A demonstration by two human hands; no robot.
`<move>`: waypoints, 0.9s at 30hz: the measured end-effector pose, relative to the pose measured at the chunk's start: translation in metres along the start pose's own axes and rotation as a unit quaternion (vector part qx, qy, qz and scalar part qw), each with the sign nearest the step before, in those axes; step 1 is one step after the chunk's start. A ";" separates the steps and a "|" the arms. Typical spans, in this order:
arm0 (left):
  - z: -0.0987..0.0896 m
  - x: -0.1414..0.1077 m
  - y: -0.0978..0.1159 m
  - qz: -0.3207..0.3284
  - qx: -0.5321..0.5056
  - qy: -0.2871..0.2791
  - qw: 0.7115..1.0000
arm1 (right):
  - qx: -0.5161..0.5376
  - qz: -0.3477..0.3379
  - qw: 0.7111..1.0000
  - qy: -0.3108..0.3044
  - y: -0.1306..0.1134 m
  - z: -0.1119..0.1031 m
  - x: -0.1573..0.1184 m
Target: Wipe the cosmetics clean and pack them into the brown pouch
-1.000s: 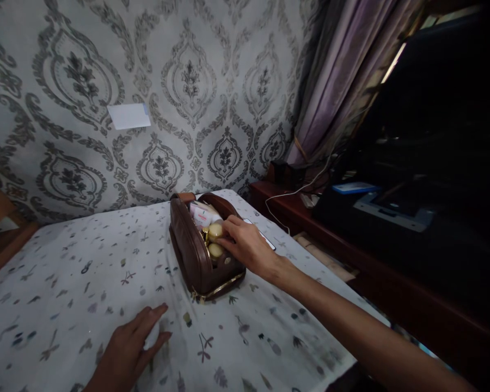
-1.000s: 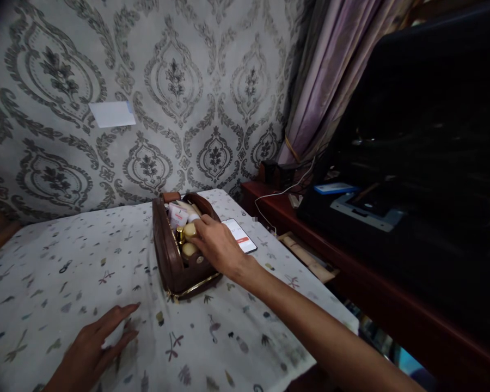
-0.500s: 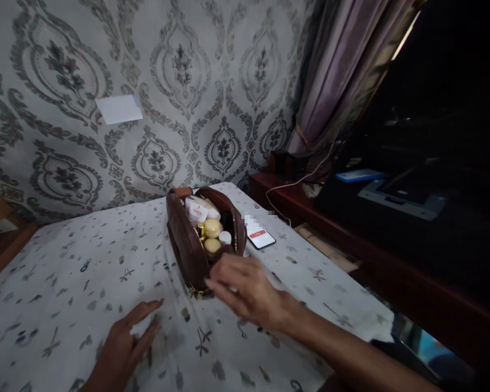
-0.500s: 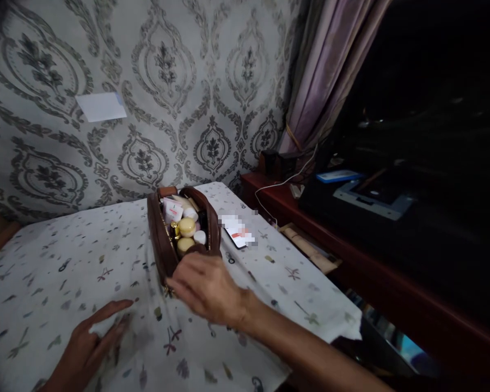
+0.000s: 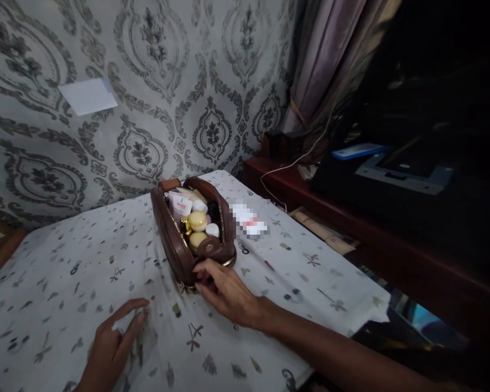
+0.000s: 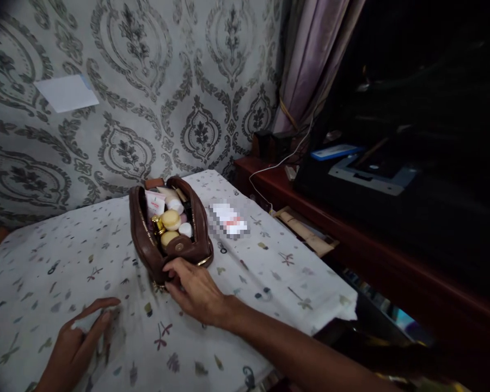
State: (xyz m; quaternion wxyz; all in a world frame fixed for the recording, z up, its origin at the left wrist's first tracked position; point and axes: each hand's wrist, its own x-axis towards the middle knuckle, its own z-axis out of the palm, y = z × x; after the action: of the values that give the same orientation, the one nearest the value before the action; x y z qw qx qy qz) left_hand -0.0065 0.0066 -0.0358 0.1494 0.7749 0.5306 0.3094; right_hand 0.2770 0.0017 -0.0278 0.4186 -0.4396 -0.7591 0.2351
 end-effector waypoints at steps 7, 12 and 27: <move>0.000 0.009 0.007 0.012 -0.012 -0.013 1.000 | 0.004 -0.023 1.000 0.016 0.004 0.001 -0.002; -0.004 0.011 0.010 0.028 -0.023 -0.045 0.998 | -0.035 -0.125 0.991 -0.032 0.001 0.010 -0.009; -0.151 -0.051 -0.055 -0.314 0.253 0.171 0.899 | 0.057 -0.079 0.979 -0.179 -0.028 0.041 0.011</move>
State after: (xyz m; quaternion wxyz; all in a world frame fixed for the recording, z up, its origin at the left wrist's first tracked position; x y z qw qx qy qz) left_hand -0.1560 -0.0333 0.0321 -0.0549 0.5147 0.8242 0.2294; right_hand 0.2262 -0.0022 -0.0244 0.3174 -0.3045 -0.8392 0.3198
